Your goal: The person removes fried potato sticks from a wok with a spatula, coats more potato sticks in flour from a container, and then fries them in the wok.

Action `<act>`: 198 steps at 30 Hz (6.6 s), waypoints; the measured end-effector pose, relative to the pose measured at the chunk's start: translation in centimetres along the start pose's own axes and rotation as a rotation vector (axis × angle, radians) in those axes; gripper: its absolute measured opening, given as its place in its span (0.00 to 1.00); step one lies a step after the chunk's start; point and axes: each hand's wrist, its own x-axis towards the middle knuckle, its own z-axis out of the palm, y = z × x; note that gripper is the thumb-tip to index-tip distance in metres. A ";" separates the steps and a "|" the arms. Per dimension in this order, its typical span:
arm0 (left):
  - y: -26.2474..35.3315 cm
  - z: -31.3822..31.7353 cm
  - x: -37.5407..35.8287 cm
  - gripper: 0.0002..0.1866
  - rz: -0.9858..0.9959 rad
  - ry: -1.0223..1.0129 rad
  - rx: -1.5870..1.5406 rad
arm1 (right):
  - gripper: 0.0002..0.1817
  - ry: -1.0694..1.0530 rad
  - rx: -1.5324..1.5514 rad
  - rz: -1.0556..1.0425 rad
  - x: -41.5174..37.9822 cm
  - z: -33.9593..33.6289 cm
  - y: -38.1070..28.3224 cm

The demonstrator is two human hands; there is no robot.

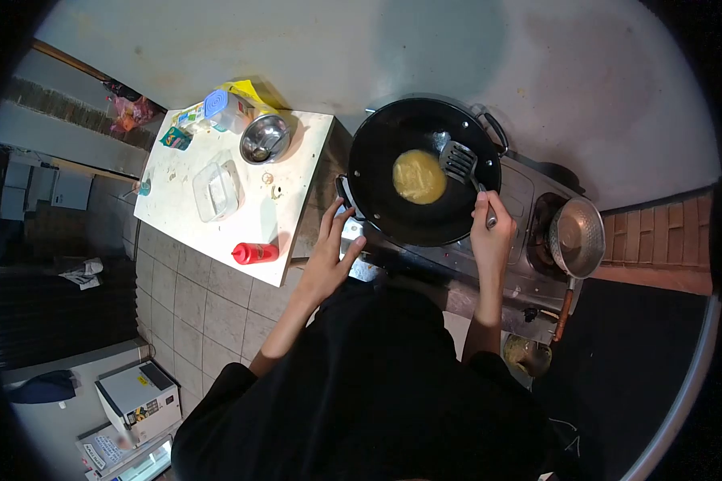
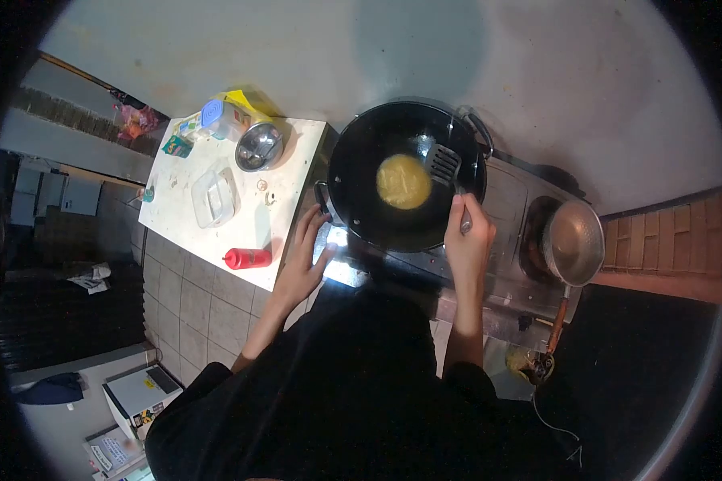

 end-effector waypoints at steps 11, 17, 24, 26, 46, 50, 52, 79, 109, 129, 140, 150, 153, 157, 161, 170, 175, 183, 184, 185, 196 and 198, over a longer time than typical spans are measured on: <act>-0.2 0.1 0.1 0.27 -0.006 -0.004 -0.008 | 0.16 -0.052 0.041 0.118 2.4 -1.4 -0.6; -0.1 0.0 0.3 0.27 -0.015 0.005 -0.017 | 0.17 -0.046 0.062 0.064 4.9 -3.1 -2.1; -0.7 -0.2 0.0 0.14 0.010 0.238 -0.085 | 0.18 0.016 0.391 0.233 3.8 -3.4 -0.2; -0.8 -0.4 -0.3 0.16 0.053 0.309 -0.134 | 0.18 0.040 0.483 0.283 3.6 -3.3 0.4; -2.0 -0.2 -2.7 0.07 0.023 0.304 -0.261 | 0.17 -0.009 0.562 0.300 1.1 -3.2 2.7; -2.7 0.2 -3.3 0.07 -0.013 0.292 -0.277 | 0.17 0.000 0.559 0.321 0.6 -3.3 2.7; -2.6 0.3 -3.4 0.07 -0.007 0.305 -0.278 | 0.17 -0.010 0.577 0.322 0.7 -3.3 2.6; -2.4 0.3 -3.1 0.07 -0.021 0.257 -0.350 | 0.18 0.011 0.221 0.192 4.1 -5.2 -1.2; -1.8 0.3 -2.7 0.07 -0.022 0.270 -0.320 | 0.15 -0.387 0.042 -0.140 9.4 2.4 -0.9; -2.2 0.4 -3.1 0.07 -0.059 0.245 -0.318 | 0.17 -0.310 -0.254 -0.170 9.1 -2.8 -5.4; -1.9 0.4 -3.4 0.07 -0.084 0.273 -0.327 | 0.17 -0.187 -0.154 -0.081 7.6 -0.1 -2.0; -2.8 0.4 -4.4 0.08 -0.098 0.298 -0.372 | 0.12 -0.355 0.121 -0.113 5.8 2.6 -2.7; -2.5 0.4 -4.1 0.08 -0.105 0.316 -0.387 | 0.11 -0.388 -0.007 -0.186 5.6 0.4 -6.2; -2.3 0.6 -4.0 0.08 -0.096 0.315 -0.369 | 0.11 -0.316 0.027 -0.282 6.3 -0.8 -6.5; -2.7 0.9 -4.1 0.07 -0.119 0.304 -0.347 | 0.13 -0.304 -0.141 -0.230 8.5 -2.8 -6.3; -2.5 1.1 -3.9 0.07 -0.119 0.340 -0.377 | 0.15 -0.467 -0.035 -0.235 13.4 0.2 1.1; -2.9 1.1 -4.2 0.07 -0.130 0.340 -0.367 | 0.13 -0.569 0.241 -0.115 11.4 3.7 1.1; -3.4 1.0 -4.3 0.08 -0.148 0.319 -0.363 | 0.13 -0.523 0.032 -0.268 7.6 1.7 -7.4; -3.3 1.0 -4.2 0.08 -0.144 0.323 -0.365 | 0.13 -0.512 0.002 -0.297 7.7 1.1 -8.0; -3.3 0.9 -4.1 0.08 -0.137 0.326 -0.367 | 0.14 -0.499 -0.028 -0.325 7.9 0.7 -8.4; -3.6 1.1 -3.0 0.08 -0.143 0.233 -0.394 | 0.18 -0.379 -0.143 -0.264 11.0 -3.4 -4.7; -3.7 1.3 -3.0 0.09 -0.134 0.222 -0.412 | 0.18 -0.386 -0.162 -0.260 11.4 -3.7 -4.1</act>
